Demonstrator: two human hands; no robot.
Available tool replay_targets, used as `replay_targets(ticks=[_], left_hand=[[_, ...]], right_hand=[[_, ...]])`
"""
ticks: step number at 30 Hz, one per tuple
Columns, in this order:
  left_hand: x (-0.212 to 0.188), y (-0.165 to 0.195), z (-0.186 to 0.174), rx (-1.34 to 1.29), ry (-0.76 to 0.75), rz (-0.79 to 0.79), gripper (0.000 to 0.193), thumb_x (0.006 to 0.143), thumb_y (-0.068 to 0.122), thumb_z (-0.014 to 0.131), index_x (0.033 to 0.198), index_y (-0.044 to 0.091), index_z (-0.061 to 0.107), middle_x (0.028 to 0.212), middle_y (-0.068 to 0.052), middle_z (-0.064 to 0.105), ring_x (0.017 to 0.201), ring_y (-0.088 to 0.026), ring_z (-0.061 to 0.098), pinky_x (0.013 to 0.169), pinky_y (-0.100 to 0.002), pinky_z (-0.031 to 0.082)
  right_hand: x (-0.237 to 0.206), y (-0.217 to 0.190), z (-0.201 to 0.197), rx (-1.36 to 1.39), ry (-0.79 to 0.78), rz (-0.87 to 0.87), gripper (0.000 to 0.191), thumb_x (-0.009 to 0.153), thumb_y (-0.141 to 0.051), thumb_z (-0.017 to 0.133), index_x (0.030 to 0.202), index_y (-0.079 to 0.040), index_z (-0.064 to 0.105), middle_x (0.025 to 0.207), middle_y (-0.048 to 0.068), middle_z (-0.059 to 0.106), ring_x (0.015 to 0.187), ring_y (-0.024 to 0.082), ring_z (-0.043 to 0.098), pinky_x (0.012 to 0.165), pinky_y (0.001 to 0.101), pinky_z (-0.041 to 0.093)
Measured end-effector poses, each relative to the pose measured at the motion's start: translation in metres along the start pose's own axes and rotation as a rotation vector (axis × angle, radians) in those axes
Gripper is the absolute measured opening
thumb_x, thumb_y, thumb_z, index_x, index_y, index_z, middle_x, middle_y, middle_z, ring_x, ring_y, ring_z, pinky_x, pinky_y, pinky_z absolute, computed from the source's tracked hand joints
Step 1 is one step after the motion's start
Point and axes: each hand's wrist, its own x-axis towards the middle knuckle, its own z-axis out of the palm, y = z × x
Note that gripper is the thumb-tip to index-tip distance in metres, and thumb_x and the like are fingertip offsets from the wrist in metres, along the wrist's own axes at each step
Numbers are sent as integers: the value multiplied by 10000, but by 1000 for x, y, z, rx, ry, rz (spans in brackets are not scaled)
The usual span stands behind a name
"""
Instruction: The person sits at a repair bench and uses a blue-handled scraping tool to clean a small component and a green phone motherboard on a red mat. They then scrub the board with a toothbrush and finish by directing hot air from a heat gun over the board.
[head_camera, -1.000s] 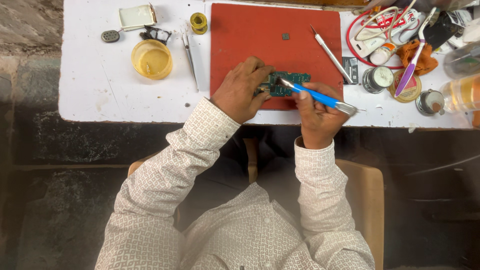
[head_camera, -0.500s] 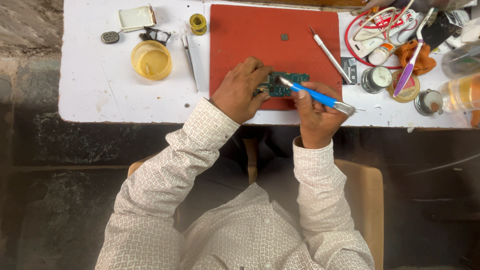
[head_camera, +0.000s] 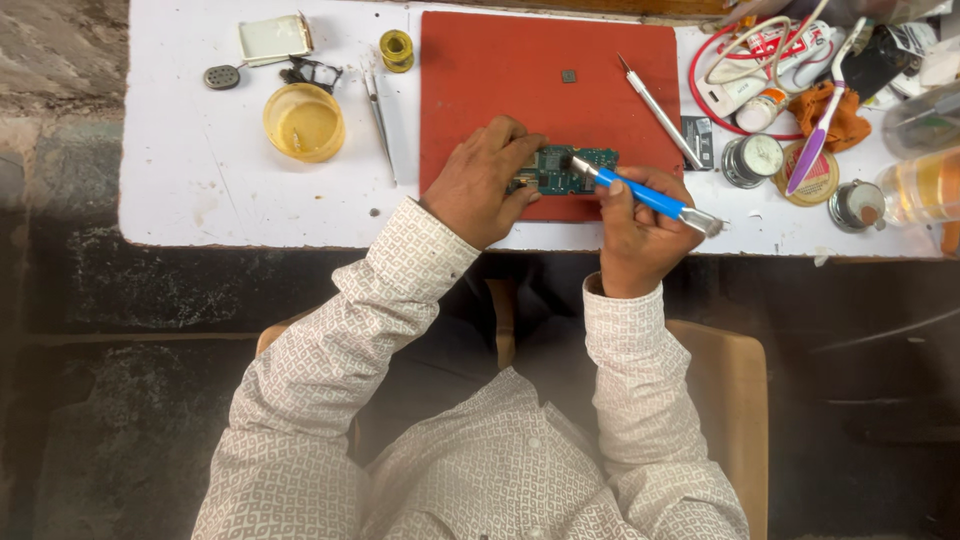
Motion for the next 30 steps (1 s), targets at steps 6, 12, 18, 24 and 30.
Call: replay_targets(ticks=[6, 12, 18, 24, 30], left_hand=[[0, 0, 0, 1, 26, 36, 525, 829, 102, 798, 1311, 12, 610, 1187, -139, 565, 1114, -327, 597, 968, -438, 487], [3, 3, -1, 34, 31, 27, 528, 819, 109, 808, 1306, 8, 629, 1176, -148, 563, 1059, -336, 567, 961, -439, 483], [4, 2, -2, 71, 36, 37, 535, 822, 110, 806, 1313, -9, 628, 1165, -151, 545, 1030, -321, 549, 967, -421, 493], [6, 2, -2, 108, 15, 9, 544, 821, 123, 803, 1318, -11, 629, 1167, -148, 536, 1006, -303, 541, 954, -417, 492], [3, 1, -4, 135, 24, 18, 549, 835, 138, 790, 1335, -13, 621, 1190, -148, 526, 1029, -306, 534, 963, -423, 483]], right_hand=[[3, 5, -1, 26, -109, -58, 155, 1007, -19, 708, 1100, 63, 614, 960, 128, 703, 869, 145, 695, 810, 261, 583], [30, -3, -26, 242, 69, -76, 201, 1119, -187, 599, 1122, 6, 542, 1034, 165, 679, 875, 219, 672, 790, 293, 550], [90, -8, -97, -231, 132, 84, 217, 1027, -51, 604, 1218, -7, 510, 916, 90, 602, 616, 164, 509, 554, 263, 428], [135, 24, -135, -839, -147, -458, 415, 973, 85, 716, 1338, 44, 524, 1137, 162, 721, 951, 210, 761, 872, 342, 592], [151, 30, -142, -874, -82, -112, 466, 980, -60, 840, 1342, 49, 569, 1047, 141, 692, 892, 190, 718, 765, 346, 556]])
